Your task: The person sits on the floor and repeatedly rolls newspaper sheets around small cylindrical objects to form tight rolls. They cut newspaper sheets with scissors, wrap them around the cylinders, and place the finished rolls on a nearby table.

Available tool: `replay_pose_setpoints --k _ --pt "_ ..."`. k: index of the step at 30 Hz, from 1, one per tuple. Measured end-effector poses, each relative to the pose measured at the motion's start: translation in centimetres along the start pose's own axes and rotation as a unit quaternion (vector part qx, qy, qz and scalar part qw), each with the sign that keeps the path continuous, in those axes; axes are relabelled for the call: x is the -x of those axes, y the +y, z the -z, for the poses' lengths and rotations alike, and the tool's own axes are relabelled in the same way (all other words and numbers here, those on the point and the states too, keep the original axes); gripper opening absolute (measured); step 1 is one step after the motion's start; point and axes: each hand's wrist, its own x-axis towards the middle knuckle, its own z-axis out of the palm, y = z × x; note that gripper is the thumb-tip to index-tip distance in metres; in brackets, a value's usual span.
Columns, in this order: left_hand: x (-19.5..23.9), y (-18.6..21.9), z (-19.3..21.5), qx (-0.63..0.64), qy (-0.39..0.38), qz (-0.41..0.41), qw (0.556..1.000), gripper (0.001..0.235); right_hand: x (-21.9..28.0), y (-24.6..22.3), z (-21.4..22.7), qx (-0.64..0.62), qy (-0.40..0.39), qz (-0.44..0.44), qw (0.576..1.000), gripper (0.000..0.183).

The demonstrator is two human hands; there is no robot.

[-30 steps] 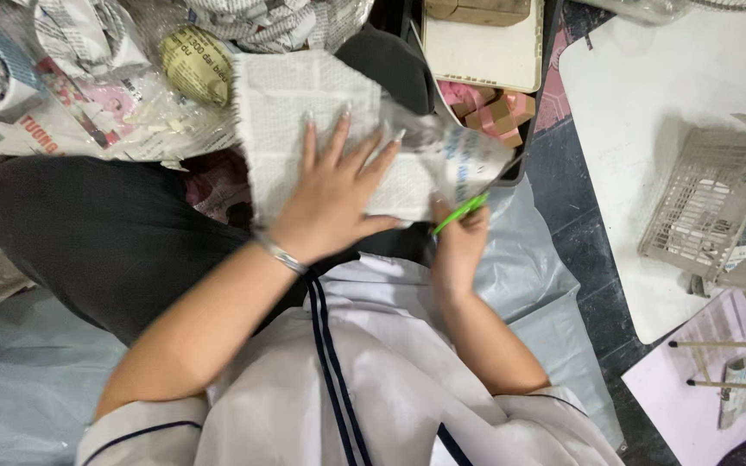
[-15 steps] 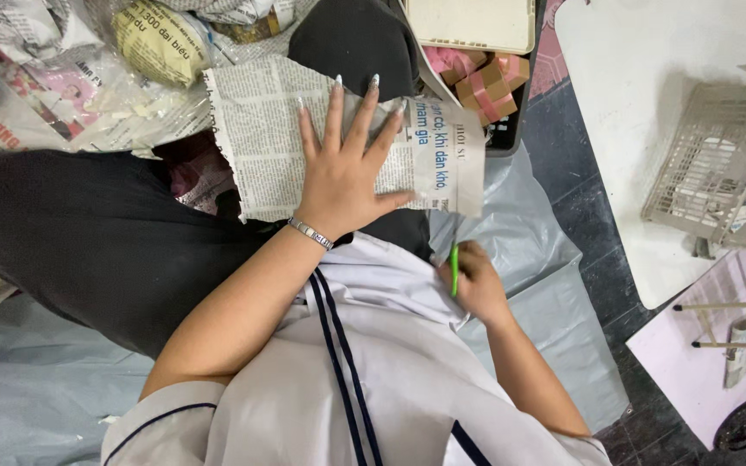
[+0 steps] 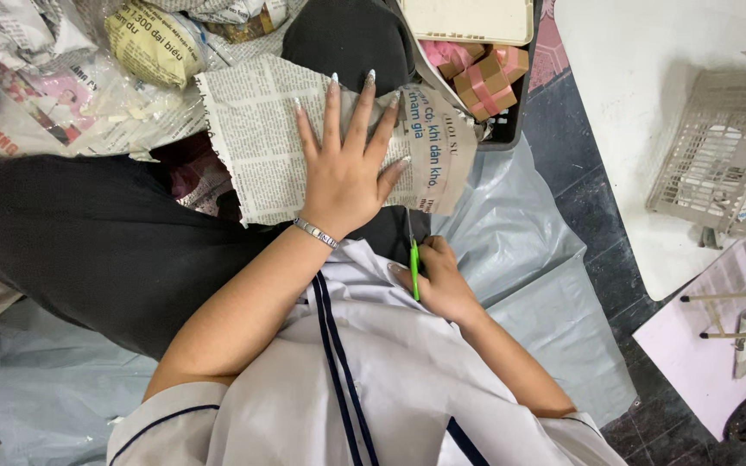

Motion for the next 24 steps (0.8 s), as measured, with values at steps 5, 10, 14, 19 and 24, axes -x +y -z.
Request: replay_pose_setpoints --k 5,10,14,19,24 --pt "0.1 0.2 -0.1 0.011 -0.012 0.010 1.000 0.069 0.5 -0.6 -0.2 0.030 0.012 0.007 0.999 0.047" --pt "0.0 0.5 0.3 0.021 -0.008 0.018 1.000 0.069 0.1 -1.9 0.4 0.022 0.003 -0.022 1.000 0.046" --pt "-0.3 0.3 0.5 0.021 -0.041 0.022 0.999 0.064 -1.7 -2.3 0.8 0.004 0.033 0.015 0.999 0.047" --pt "-0.1 0.3 0.3 0.033 -0.026 0.023 0.999 0.061 -2.6 -1.6 0.9 -0.036 0.032 0.055 0.997 0.044" --pt "-0.2 0.2 0.3 0.032 -0.036 0.018 0.999 0.060 -2.9 -1.1 0.9 -0.035 0.035 0.062 0.997 0.044"
